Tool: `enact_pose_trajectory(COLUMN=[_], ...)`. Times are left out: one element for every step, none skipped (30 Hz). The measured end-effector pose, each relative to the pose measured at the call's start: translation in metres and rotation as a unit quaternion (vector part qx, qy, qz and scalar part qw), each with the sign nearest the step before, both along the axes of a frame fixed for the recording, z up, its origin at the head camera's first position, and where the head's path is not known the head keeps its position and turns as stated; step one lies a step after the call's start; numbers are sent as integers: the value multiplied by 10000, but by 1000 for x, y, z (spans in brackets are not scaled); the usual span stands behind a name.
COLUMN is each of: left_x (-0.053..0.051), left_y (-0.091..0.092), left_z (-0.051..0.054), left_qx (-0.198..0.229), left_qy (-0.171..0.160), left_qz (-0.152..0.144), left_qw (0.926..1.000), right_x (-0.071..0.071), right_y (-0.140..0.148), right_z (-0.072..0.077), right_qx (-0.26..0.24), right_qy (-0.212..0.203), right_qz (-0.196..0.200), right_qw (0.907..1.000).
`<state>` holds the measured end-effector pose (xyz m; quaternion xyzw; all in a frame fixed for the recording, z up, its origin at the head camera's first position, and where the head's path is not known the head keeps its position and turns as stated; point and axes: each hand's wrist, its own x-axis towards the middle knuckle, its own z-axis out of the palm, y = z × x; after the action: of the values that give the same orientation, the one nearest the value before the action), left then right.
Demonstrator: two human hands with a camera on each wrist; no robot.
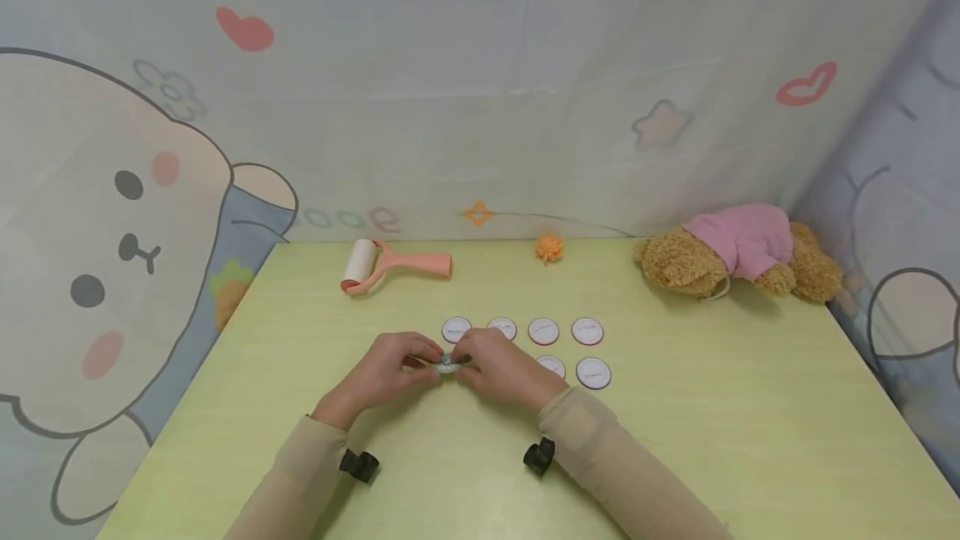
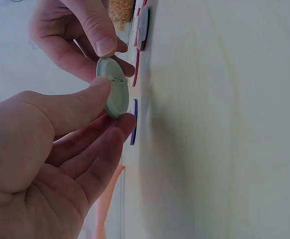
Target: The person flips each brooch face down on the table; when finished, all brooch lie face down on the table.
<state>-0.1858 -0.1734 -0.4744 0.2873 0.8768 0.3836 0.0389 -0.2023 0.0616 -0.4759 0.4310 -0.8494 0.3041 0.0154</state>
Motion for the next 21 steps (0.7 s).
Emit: enact_pose_trajectory(left_x=[0,0,0,0,0,0,0,0,0,0,0,0,0,0,0,0,0,-1,-1,-1,-1], left_y=[0,0,0,0,0,0,0,0,0,0,-1,-1,-1,-1,-1,-1,0,0,0,0,0], left_z=[0,0,0,0,0,1,1,1,1,1,2,2,2,2,2,2,2,2,2,3,3], left_qx=[-8,-10,-10,-13,-11,-15,-37,-52,-86,-118,-151,-185,-211,-226,-243,-243,-252,-253,-256,-260,-260], left_qy=[-14,-11,-3,9,22,38,68,109,157,205,260,325,376,419,447,472,484,483,467,451,427], left_qz=[22,40,57,69,84,93,114,121,130,136,144,146,150,147,152,153,164,176,195,211,227], left_qw=[10000,10000,10000,10000,10000,9999,9999,9999,9998,9996,9994,9992,9990,9988,9986,9985,9984,9984,9984,9984,9985], right_x=[0,0,0,0,0,-1,-1,-1,-1,-1,-1,-1,-1,-1,-1,-2,-2,-2,-2,-2,-2], right_y=[0,1,1,1,1,2,2,3,3,3,4,4,4,4,4,5,5,5,5,5,5], right_z=[0,0,0,0,0,-1,-1,-1,-1,-1,-2,-2,-2,-2,-3,-3,-4,-4,-4,-4,-5], right_qx=[-2,-6,-10,-17,-30,-42,-63,-86,-107,-123,-137,-148,-167,-183,-198,-217,-225,-230,-237,-244,-246], right_qy=[16,26,17,10,18,44,63,90,117,151,189,208,212,213,215,195,193,168,154,137,128], right_qz=[3,1,-10,-17,-13,-4,2,16,27,39,46,43,38,36,28,15,-14,-45,-75,-103,-128], right_qw=[10000,10000,10000,10000,10000,10000,10000,9999,9999,9998,9997,9997,9996,9996,9996,9996,9996,9996,9996,9996,9995])
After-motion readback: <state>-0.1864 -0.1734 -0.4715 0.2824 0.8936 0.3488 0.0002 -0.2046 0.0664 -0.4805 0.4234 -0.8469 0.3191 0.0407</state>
